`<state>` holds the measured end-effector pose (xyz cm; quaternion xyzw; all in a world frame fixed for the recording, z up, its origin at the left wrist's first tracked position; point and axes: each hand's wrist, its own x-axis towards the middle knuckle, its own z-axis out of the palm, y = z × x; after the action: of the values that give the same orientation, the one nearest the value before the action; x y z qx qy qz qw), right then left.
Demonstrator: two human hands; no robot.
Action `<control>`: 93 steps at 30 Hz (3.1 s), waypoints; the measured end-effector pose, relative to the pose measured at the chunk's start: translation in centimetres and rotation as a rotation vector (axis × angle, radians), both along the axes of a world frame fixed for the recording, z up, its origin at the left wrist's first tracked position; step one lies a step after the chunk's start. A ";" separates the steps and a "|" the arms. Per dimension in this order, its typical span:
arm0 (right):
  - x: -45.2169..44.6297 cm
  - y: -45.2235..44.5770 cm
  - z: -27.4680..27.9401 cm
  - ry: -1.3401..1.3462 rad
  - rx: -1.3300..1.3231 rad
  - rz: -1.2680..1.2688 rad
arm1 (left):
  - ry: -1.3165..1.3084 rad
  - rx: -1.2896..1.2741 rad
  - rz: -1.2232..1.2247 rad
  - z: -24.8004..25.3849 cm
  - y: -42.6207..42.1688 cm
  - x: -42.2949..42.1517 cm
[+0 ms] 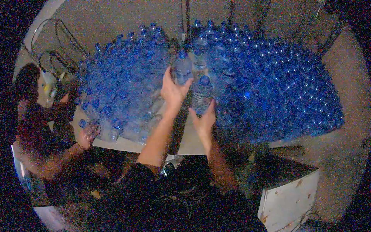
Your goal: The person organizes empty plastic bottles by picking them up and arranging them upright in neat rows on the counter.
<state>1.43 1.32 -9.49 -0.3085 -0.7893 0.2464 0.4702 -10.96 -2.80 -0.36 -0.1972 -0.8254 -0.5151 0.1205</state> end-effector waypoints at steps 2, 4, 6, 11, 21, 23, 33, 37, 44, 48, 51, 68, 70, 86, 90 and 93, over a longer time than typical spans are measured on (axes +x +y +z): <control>1.2 -1.2 3.1 -0.014 0.013 0.089 | -0.025 -0.009 0.019 -1.6 -0.1 0.2; 2.6 -3.2 5.2 -0.051 -0.028 0.092 | -0.084 0.000 0.011 -2.5 -0.8 0.6; 4.0 -5.6 5.8 -0.083 -0.089 0.051 | -0.063 0.018 -0.035 -3.2 -1.2 0.5; 4.7 -8.4 9.6 0.062 -0.124 0.219 | -0.194 -0.013 -0.108 -4.0 -0.6 -0.7; -5.9 -7.8 21.3 0.282 0.203 0.196 | -0.119 0.178 0.011 -7.7 -1.6 1.9; -13.2 -6.0 25.4 0.179 0.352 0.162 | -0.132 0.224 -0.081 -7.2 -4.8 4.2; -35.2 8.6 21.0 -1.021 0.402 0.166 | -0.592 0.152 -0.817 -4.4 -28.3 5.9; -33.9 7.2 24.3 -0.969 0.608 0.063 | -0.517 0.067 -0.708 -5.6 -29.9 5.2; -27.0 6.5 40.0 -0.731 0.712 -0.077 | -0.365 -0.036 -0.869 -3.6 -27.0 5.6; -12.6 -8.7 44.7 -0.525 0.630 -0.194 | -0.409 0.102 -0.858 -0.5 -24.3 6.9; -5.3 -7.6 43.6 -0.502 0.503 0.150 | 0.039 0.322 -0.581 2.0 -21.5 7.9; -26.0 1.3 30.2 -0.835 0.475 0.035 | -0.175 0.221 -0.516 -4.6 -15.1 5.5; -27.6 2.5 29.1 -0.926 0.521 0.057 | -0.186 0.205 -0.553 -5.3 -15.3 5.4; -35.9 12.2 29.1 -0.772 0.882 0.046 | -0.247 0.675 -0.746 -12.4 -11.3 8.8; -22.2 -1.1 44.0 -0.849 0.679 0.042 | -0.277 0.336 -0.749 -6.8 -15.4 5.5; -12.0 -7.4 44.9 -0.760 0.388 0.253 | -0.179 0.349 -0.692 -7.4 -15.0 5.6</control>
<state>-10.61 -6.13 35.44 -0.1842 -0.9692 0.0185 0.1623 -5.40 -17.77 -7.75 -0.3946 -0.6173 -0.6730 -0.1010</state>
